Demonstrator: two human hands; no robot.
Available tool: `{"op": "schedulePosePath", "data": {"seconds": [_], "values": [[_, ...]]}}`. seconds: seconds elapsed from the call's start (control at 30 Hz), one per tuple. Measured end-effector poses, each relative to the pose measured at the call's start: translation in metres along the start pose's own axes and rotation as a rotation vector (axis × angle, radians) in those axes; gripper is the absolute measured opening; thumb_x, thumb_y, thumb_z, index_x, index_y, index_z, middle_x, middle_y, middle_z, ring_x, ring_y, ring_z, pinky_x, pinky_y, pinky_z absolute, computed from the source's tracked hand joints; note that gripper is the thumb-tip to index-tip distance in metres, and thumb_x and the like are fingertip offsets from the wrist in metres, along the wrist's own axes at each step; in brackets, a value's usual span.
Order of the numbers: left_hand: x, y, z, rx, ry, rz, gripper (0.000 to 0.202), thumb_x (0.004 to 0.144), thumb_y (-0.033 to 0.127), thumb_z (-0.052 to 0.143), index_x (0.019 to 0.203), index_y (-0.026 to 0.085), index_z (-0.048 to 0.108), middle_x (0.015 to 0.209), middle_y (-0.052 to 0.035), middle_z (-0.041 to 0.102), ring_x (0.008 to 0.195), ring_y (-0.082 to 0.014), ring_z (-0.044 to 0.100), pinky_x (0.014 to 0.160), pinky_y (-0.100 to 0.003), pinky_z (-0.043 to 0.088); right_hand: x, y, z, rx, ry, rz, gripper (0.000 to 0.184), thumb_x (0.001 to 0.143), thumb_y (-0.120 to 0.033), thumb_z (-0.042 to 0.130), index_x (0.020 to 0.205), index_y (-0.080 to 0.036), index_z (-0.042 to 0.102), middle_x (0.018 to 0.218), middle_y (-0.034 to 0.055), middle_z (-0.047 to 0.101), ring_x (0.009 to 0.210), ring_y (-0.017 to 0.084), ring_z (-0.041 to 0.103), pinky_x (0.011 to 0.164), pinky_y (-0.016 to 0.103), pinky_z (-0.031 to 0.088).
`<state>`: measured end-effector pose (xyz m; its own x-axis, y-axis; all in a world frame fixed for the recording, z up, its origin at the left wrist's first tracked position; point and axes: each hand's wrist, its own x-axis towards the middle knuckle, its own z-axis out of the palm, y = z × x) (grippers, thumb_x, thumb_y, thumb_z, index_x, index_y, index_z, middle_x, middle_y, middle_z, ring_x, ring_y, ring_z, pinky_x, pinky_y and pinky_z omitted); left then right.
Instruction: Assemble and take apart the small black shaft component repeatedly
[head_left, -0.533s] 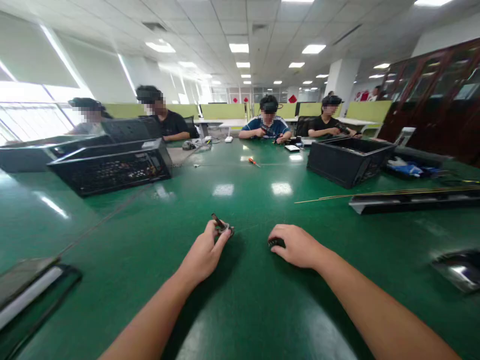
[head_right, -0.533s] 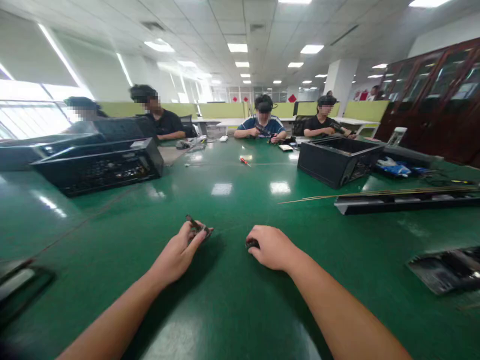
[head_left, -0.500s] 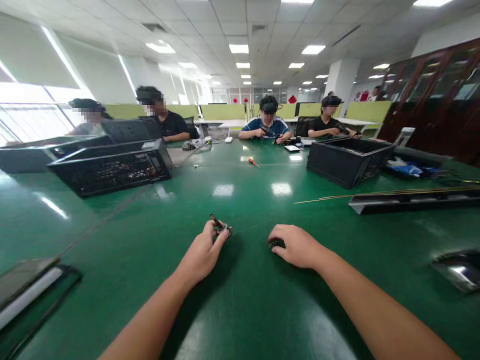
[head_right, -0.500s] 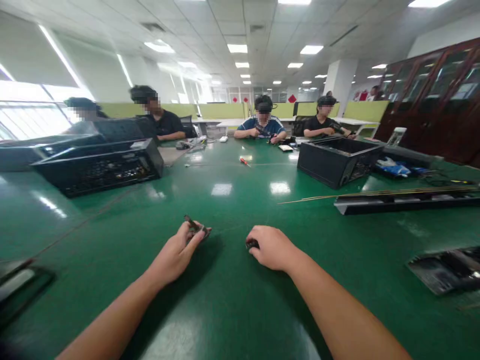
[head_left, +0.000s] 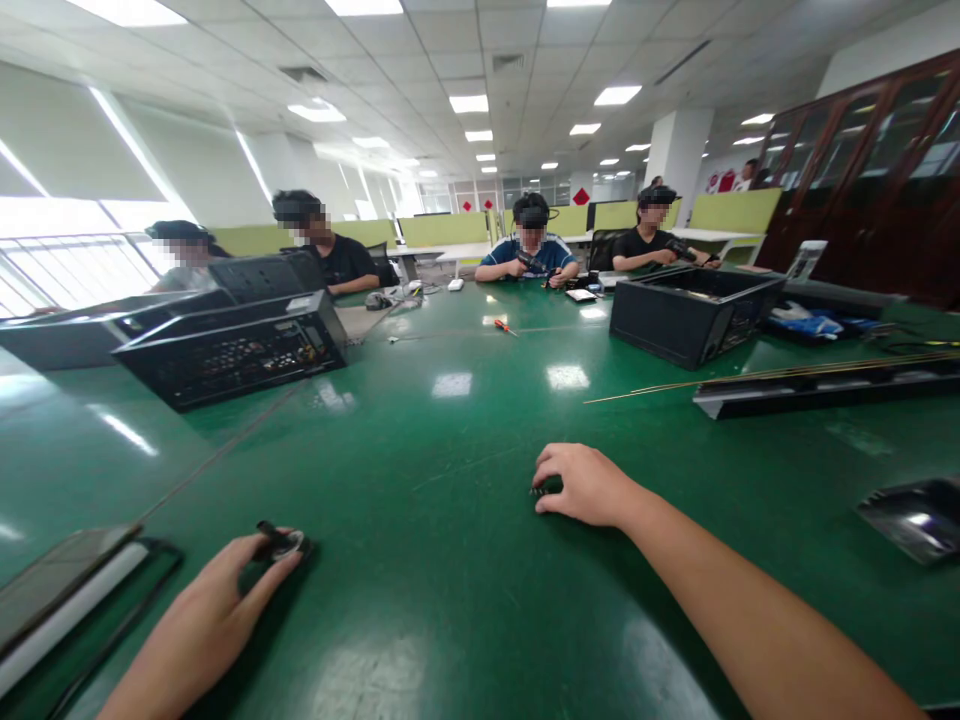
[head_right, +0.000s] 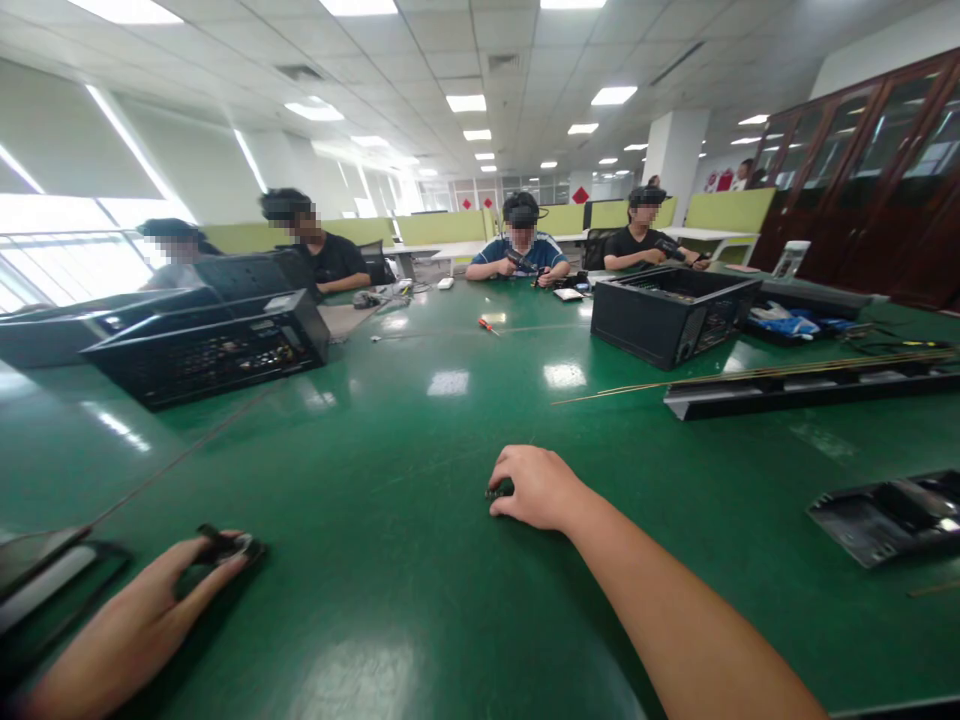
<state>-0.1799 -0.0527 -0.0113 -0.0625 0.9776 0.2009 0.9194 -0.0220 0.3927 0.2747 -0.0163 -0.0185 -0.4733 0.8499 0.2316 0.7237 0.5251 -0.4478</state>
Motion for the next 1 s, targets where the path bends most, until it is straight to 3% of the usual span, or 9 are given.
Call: {"op": "schedulePosePath", "data": {"seconds": [0.17, 0.23, 0.3, 0.37, 0.5, 0.63, 0.77, 0.87, 1.0], "values": [[-0.015, 0.004, -0.006, 0.125, 0.225, -0.026, 0.074, 0.075, 0.072, 0.052, 0.126, 0.018, 0.057, 0.122, -0.0144, 0.068, 0.115, -0.0346, 0.064, 0.105, -0.046, 0.049, 0.0, -0.002, 0.0, 0.02, 0.019, 0.017, 0.024, 0.072, -0.039, 0.085, 0.089, -0.024, 0.077, 0.101, 0.0027, 0.071, 0.096, 0.022, 0.067, 0.085, 0.034, 0.05], [-0.023, 0.027, -0.008, 0.171, 0.484, 0.011, 0.079, 0.076, 0.071, 0.056, 0.134, 0.018, 0.052, 0.122, -0.0144, 0.066, 0.114, -0.0351, 0.064, 0.106, -0.048, 0.048, 0.001, -0.006, 0.0, 0.032, 0.038, 0.007, 0.025, 0.07, -0.037, 0.086, 0.088, -0.023, 0.076, 0.099, 0.0027, 0.071, 0.096, 0.022, 0.067, 0.086, 0.034, 0.05], [-0.028, 0.063, -0.006, 0.074, 0.552, 0.099, 0.064, 0.078, 0.067, 0.059, 0.124, 0.022, 0.063, 0.11, -0.0091, 0.07, 0.1, -0.031, 0.068, 0.1, -0.045, 0.051, 0.0, -0.011, 0.001, 0.05, 0.073, -0.016, 0.025, 0.07, -0.035, 0.086, 0.088, -0.022, 0.074, 0.099, 0.0027, 0.071, 0.096, 0.022, 0.066, 0.087, 0.034, 0.05], [-0.027, 0.107, 0.004, -0.139, 0.291, 0.185, 0.047, 0.075, 0.063, 0.066, 0.099, 0.024, 0.074, 0.092, -0.0046, 0.075, 0.082, -0.0255, 0.071, 0.085, -0.038, 0.057, -0.001, -0.018, 0.001, 0.073, 0.12, -0.051, 0.025, 0.071, -0.033, 0.086, 0.088, -0.021, 0.073, 0.1, 0.003, 0.07, 0.098, 0.021, 0.065, 0.089, 0.034, 0.05], [-0.013, 0.191, 0.043, -0.502, -0.251, 0.146, 0.044, 0.072, 0.053, 0.074, 0.099, 0.019, 0.079, 0.089, -0.0071, 0.08, 0.081, -0.0262, 0.073, 0.075, -0.034, 0.057, -0.003, -0.031, 0.0, 0.107, 0.219, -0.146, 0.025, 0.071, -0.029, 0.086, 0.089, -0.022, 0.07, 0.104, 0.0027, 0.07, 0.1, 0.021, 0.064, 0.091, 0.034, 0.049], [-0.002, 0.234, 0.079, -0.701, -0.387, 0.139, 0.037, 0.071, 0.045, 0.076, 0.094, 0.016, 0.081, 0.091, -0.0088, 0.08, 0.089, -0.0289, 0.073, 0.08, -0.034, 0.055, -0.004, -0.036, -0.001, 0.106, 0.318, -0.18, 0.017, 0.073, -0.018, 0.078, 0.088, -0.021, 0.069, 0.109, 0.0044, 0.069, 0.102, 0.02, 0.064, 0.091, 0.034, 0.049], [-0.001, 0.242, 0.092, -0.742, -0.354, 0.05, 0.033, 0.074, 0.043, 0.072, 0.09, 0.014, 0.081, 0.084, -0.0093, 0.08, 0.083, -0.0283, 0.074, 0.076, -0.034, 0.056, -0.003, -0.036, -0.001, 0.075, 0.342, -0.169, 0.016, 0.074, -0.018, 0.076, 0.088, -0.02, 0.068, 0.109, 0.0049, 0.069, 0.103, 0.02, 0.063, 0.093, 0.035, 0.049], [0.003, 0.233, 0.076, -0.724, -0.297, 0.057, 0.037, 0.074, 0.046, 0.071, 0.095, 0.016, 0.079, 0.09, -0.0087, 0.081, 0.085, -0.0272, 0.075, 0.077, -0.034, 0.058, -0.002, -0.032, -0.001, 0.052, 0.295, -0.155, 0.035, 0.069, -0.029, 0.084, 0.1, -0.021, 0.069, 0.115, 0.0051, 0.068, 0.107, 0.022, 0.062, 0.097, 0.037, 0.048], [0.015, 0.173, 0.021, -0.387, 0.127, 0.059, 0.041, 0.074, 0.055, 0.068, 0.097, 0.022, 0.078, 0.093, -0.0028, 0.081, 0.086, -0.0249, 0.075, 0.086, -0.035, 0.058, -0.001, -0.026, -0.001, 0.061, 0.235, -0.119, 0.056, 0.063, -0.039, 0.089, 0.112, -0.022, 0.067, 0.121, 0.0056, 0.066, 0.112, 0.023, 0.061, 0.101, 0.039, 0.047]]}}
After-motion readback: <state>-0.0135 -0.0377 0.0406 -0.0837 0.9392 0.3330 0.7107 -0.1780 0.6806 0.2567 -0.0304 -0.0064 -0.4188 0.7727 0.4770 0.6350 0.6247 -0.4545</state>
